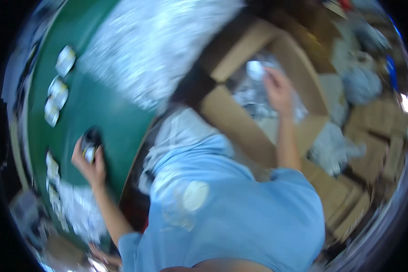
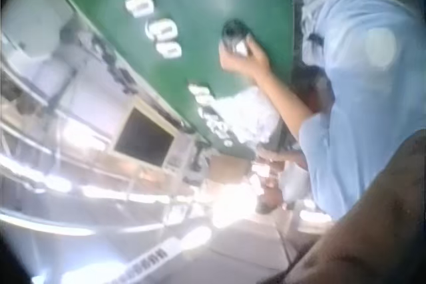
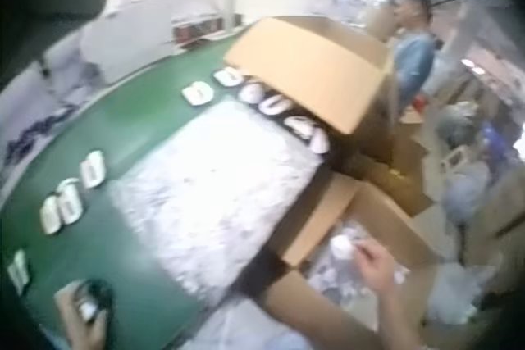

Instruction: The person assembles plastic components by hand, retrieving parts from a box and plastic clips from a bag, fitting them onto base pieces, and placing the assembled units in a row on the green table.

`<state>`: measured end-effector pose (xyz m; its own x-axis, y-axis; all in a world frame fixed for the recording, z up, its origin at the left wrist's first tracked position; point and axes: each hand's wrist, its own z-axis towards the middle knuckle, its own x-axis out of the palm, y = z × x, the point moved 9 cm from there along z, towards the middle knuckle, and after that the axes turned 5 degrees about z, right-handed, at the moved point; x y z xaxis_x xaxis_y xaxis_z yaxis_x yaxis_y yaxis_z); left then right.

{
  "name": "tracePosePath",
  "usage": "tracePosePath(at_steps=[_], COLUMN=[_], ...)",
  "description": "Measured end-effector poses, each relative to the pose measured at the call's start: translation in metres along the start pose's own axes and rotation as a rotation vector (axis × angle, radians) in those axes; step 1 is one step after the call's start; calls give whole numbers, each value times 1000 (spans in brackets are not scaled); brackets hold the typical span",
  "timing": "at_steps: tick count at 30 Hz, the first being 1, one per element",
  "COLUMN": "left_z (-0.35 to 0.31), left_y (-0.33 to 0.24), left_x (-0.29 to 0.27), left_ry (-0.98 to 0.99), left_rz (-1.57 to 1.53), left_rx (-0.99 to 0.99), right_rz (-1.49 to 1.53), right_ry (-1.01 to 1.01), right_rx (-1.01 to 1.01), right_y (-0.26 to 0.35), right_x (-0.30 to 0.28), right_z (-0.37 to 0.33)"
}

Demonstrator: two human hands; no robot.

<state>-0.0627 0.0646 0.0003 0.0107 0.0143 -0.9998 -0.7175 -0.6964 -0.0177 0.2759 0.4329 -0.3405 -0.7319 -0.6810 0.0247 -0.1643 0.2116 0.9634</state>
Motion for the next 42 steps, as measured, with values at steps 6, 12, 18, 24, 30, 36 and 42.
tracePosePath(at_steps=[6,12,18,24,30,36,42], left_z=[4,-3,-24,-6,-12,-5,-1], left_y=[-59,-85,-21,-32,-19,-20,-24], left_x=[-82,59,160,178,163,170,173], left_ry=[-227,-512,-553,-599,-615,-399,-355], left_rz=[399,-118,-148,-206,-426,-319,-332], left_rx=[-17,-31,-212,-245,-169,-154,-212], right_rz=[422,-192,-773,-366,-720,-513,-524], right_ry=[954,1273,979,985,1206,1299,1285], right_rx=[-645,-443,-894,-722,-1135,-1015,-1038], right_y=[263,251,166,177,189,189,194], right_x=[199,309,405,365,381,395,383], right_z=[52,69,78,106,30,50,48])
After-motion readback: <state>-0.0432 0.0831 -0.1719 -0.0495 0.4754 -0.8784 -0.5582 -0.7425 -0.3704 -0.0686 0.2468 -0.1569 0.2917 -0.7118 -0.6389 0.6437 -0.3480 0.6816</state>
